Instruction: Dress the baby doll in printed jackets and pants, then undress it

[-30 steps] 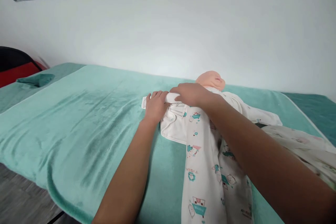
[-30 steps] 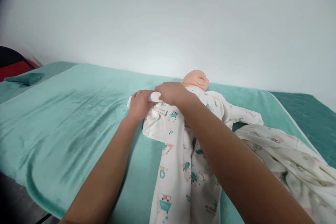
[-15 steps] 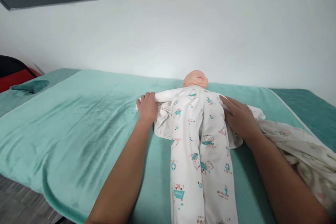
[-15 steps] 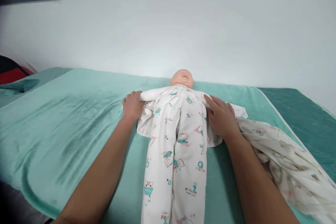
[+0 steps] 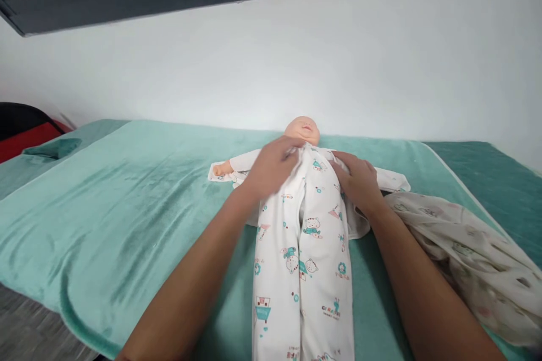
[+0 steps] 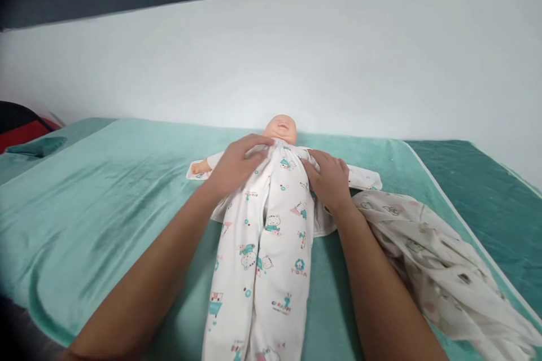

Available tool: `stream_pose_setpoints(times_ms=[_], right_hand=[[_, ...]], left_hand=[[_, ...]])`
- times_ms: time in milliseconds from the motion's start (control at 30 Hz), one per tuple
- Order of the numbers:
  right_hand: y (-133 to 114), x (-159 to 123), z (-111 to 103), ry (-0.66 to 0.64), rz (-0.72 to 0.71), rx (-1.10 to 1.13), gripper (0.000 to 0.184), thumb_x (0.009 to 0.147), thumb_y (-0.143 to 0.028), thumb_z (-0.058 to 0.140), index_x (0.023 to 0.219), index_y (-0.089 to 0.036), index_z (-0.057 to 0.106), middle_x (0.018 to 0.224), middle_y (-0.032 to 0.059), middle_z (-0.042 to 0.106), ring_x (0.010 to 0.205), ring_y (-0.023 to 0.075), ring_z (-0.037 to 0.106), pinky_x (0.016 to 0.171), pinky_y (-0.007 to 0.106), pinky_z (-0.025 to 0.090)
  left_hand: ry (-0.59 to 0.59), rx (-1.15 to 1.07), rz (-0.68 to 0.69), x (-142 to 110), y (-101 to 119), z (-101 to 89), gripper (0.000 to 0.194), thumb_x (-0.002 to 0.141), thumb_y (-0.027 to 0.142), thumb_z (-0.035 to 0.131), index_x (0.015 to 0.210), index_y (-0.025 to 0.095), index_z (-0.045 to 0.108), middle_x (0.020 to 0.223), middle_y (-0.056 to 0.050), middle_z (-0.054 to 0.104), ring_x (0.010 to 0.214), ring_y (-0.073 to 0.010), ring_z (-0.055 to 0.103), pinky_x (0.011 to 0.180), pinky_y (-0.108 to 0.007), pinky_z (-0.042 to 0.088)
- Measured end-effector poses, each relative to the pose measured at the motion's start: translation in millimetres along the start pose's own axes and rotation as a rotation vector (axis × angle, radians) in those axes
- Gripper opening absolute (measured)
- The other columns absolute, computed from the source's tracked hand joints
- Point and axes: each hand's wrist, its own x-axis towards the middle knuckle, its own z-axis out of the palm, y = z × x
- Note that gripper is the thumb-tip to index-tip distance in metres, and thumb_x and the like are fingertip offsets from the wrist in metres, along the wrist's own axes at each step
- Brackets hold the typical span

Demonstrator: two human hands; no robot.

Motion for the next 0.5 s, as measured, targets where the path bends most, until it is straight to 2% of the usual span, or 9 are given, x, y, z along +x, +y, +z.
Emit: stream_pose_setpoints(times_ms=[100, 233, 300, 400, 500], right_hand=[[0.0, 1.4, 0.7, 0.007, -0.026, -0.049, 0.042, 0.093, -0.036, 0.045, 0.129, -0.024, 0.063, 0.135, 0.0084, 0.066, 0.128, 0.0293, 0.055, 0.115, 0.054, 0.026], [0.2, 1.6, -1.8, -0.005, -0.028, -0.123, 0.046, 0.089, -0.023, 0.044, 0.131, -0.021, 0.062, 0.135, 0.0102, 0.065, 0.126, 0.0306, 0.056, 0.111, 0.049, 0.033], [2.0, 1.5, -3.8, 0.003, -0.016, -0.126, 0.048, 0.086, -0.017, 0.043, 0.130, -0.021, 0.064, 0.134, 0.0097, 0.066, 0.124, 0.0311, 0.058, 0.107, 0.047, 0.036], [6.2, 1.3, -6.2, 0.076, 0.063, -0.085, 0.047, 0.085, -0.014, 0.041, 0.122, -0.024, 0.068, 0.129, 0.0069, 0.069, 0.118, 0.0295, 0.062, 0.100, 0.043, 0.042], [9.0, 1.2, -7.0, 0.123, 0.138, -0.082, 0.044, 0.085, -0.016, 0.041, 0.117, -0.024, 0.070, 0.125, 0.0076, 0.070, 0.114, 0.0294, 0.063, 0.096, 0.042, 0.043]], left_hand=[[-0.212, 0.089, 0.041, 34.0, 27.1, 16.9, 0.035, 0.095, 0.027, 0.041, 0.113, 0.022, 0.070, 0.122, -0.005, 0.071, 0.113, -0.0227, 0.064, 0.093, -0.033, 0.051], [-0.419, 0.307, -0.004, 63.8, 44.6, 39.1, 0.034, 0.089, 0.026, 0.049, 0.113, 0.020, 0.072, 0.109, -0.010, 0.074, 0.098, -0.0272, 0.068, 0.080, -0.037, 0.052], [-0.473, 0.368, 0.001, 69.6, 48.1, 44.8, 0.036, 0.086, 0.023, 0.052, 0.117, 0.021, 0.071, 0.109, -0.010, 0.074, 0.099, -0.0271, 0.067, 0.082, -0.037, 0.052], [-0.484, 0.441, 0.011, 72.2, 51.4, 46.6, 0.041, 0.083, 0.023, 0.056, 0.122, 0.024, 0.069, 0.122, -0.009, 0.071, 0.112, -0.0279, 0.063, 0.088, -0.037, 0.050], [-0.533, 0.490, 0.045, 75.6, 55.8, 47.5, 0.038, 0.082, 0.023, 0.058, 0.118, 0.022, 0.071, 0.124, -0.011, 0.069, 0.112, -0.0293, 0.063, 0.084, -0.037, 0.052]])
